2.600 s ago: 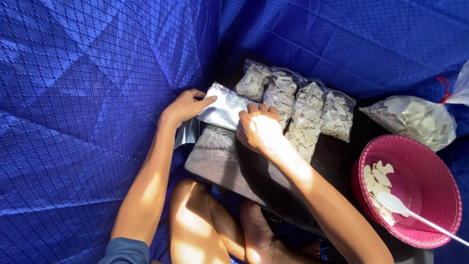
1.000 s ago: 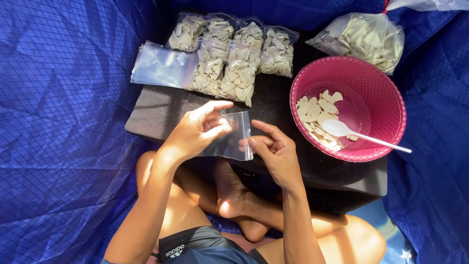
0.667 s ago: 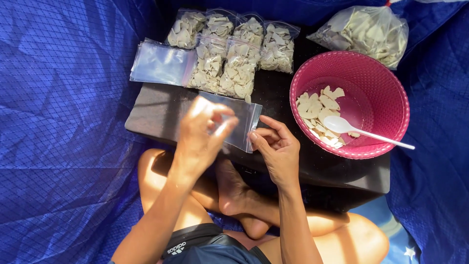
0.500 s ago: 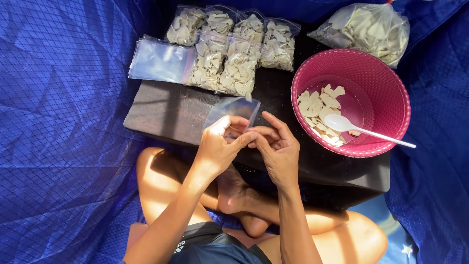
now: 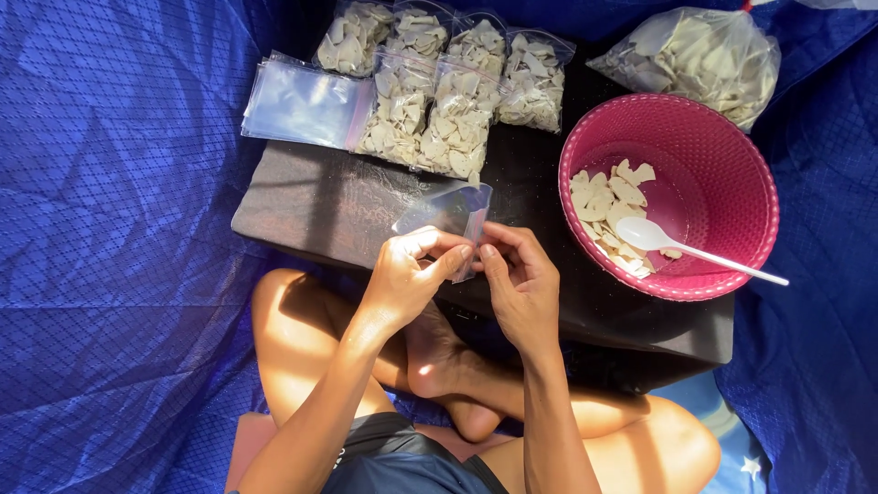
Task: Manually packaging white chips from a bowl into small plastic zip-lock bags using a spoon.
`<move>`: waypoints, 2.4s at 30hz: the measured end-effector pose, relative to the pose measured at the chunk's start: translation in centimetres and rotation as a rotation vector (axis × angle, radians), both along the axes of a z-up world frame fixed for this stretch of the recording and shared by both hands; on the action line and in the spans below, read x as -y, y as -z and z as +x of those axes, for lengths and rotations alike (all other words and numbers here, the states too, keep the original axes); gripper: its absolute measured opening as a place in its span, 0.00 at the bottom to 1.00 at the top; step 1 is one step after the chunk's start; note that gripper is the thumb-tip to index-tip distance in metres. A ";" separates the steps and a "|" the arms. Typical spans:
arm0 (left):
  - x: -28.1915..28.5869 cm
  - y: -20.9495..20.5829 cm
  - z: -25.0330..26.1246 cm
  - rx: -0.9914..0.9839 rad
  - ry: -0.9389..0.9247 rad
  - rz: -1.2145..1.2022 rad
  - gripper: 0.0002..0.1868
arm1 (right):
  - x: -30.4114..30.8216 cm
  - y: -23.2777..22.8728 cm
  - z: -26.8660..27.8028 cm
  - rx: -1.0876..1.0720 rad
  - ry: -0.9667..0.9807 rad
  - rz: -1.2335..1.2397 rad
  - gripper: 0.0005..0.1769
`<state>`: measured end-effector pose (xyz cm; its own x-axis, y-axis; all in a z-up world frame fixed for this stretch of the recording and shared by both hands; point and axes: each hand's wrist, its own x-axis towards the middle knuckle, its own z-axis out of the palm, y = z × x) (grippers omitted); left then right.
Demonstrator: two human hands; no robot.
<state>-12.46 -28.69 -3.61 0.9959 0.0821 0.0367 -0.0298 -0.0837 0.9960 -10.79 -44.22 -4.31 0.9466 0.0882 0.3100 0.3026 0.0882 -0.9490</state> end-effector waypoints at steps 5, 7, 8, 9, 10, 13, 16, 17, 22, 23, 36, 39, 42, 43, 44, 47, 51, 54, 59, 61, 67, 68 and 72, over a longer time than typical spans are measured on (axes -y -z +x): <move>0.4 0.6 0.4 0.008 -0.019 -0.014 0.08 | 0.1 -0.2 -0.1 -0.034 -0.073 -0.035 0.16; 0.5 1.0 0.6 0.001 -0.025 -0.016 0.08 | 0.3 0.0 0.0 -0.050 -0.091 -0.035 0.16; 0.5 1.5 0.7 -0.001 -0.033 -0.018 0.08 | 0.3 0.1 0.0 -0.061 -0.092 -0.039 0.15; 0.5 2.0 0.8 -0.003 -0.042 -0.019 0.09 | 0.4 0.2 0.1 -0.072 -0.092 -0.043 0.15; 0.4 1.9 0.7 -0.004 -0.042 -0.019 0.09 | 0.4 0.1 0.0 -0.072 -0.092 -0.043 0.15; 0.1 1.9 0.7 0.001 -0.010 -0.015 0.08 | 0.4 -0.4 -0.1 -0.112 -0.056 -0.044 0.13; 0.0 1.6 0.7 0.020 0.007 -0.080 0.09 | 0.3 -0.5 -0.1 -0.145 -0.046 -0.025 0.12; -0.1 1.3 0.6 0.017 0.028 -0.076 0.09 | 0.3 -0.6 0.0 -0.150 -0.045 -0.030 0.12; -0.4 -0.3 0.1 -0.001 0.080 -0.031 0.09 | 0.5 0.3 0.4 -0.155 -0.017 -0.075 0.09; -0.5 -0.7 0.0 0.078 0.112 0.121 0.10 | 0.4 0.1 0.4 -0.141 -0.021 -0.132 0.09; 0.5 0.2 0.6 0.412 0.037 0.298 0.20 | -0.4 -0.5 0.8 0.054 0.056 -0.335 0.11; 1.2 -0.2 0.3 0.426 -0.035 0.284 0.22 | -0.8 -0.3 0.7 0.100 0.105 -0.351 0.11; 1.2 0.1 0.5 0.462 -0.056 0.283 0.20 | -1.5 -0.4 0.8 0.113 0.127 -0.320 0.11; 1.3 0.2 0.5 0.463 -0.056 0.284 0.20 | -1.5 -0.4 0.7 0.114 0.128 -0.319 0.11; 1.3 0.4 0.5 0.451 -0.048 0.243 0.21 | -1.5 -0.5 0.6 0.096 0.115 -0.291 0.12; 0.8 0.5 1.0 0.395 0.047 0.110 0.21 | -1.2 -0.4 1.0 0.005 0.019 -0.190 0.13; -0.1 0.3 1.3 0.331 0.219 -0.039 0.22 | -0.9 0.1 1.6 -0.213 -0.192 0.097 0.12; -1.3 0.7 1.4 0.203 0.313 -0.119 0.20 | -0.4 -0.2 2.1 -0.244 -0.253 0.045 0.12; -1.6 -2.9 1.7 0.112 0.428 0.069 0.13 | 1.0 -2.2 2.4 -0.197 -0.316 -0.181 0.13; -1.5 -4.1 1.6 0.117 0.433 0.154 0.11 | 1.5 -3.0 2.4 -0.230 -0.359 -0.225 0.15; -1.1 -1.9 1.9 0.180 0.439 0.114 0.18 | 2.7 -2.8 3.1 -0.259 -0.440 -0.184 0.20; -1.0 -0.7 2.2 0.166 0.436 0.052 0.18 | 2.8 -2.3 3.2 -0.234 -0.434 -0.187 0.20; 0.3 1.2 2.3 0.246 0.354 -0.071 0.18 | 2.9 0.4 3.8 -0.146 -0.422 -0.128 0.20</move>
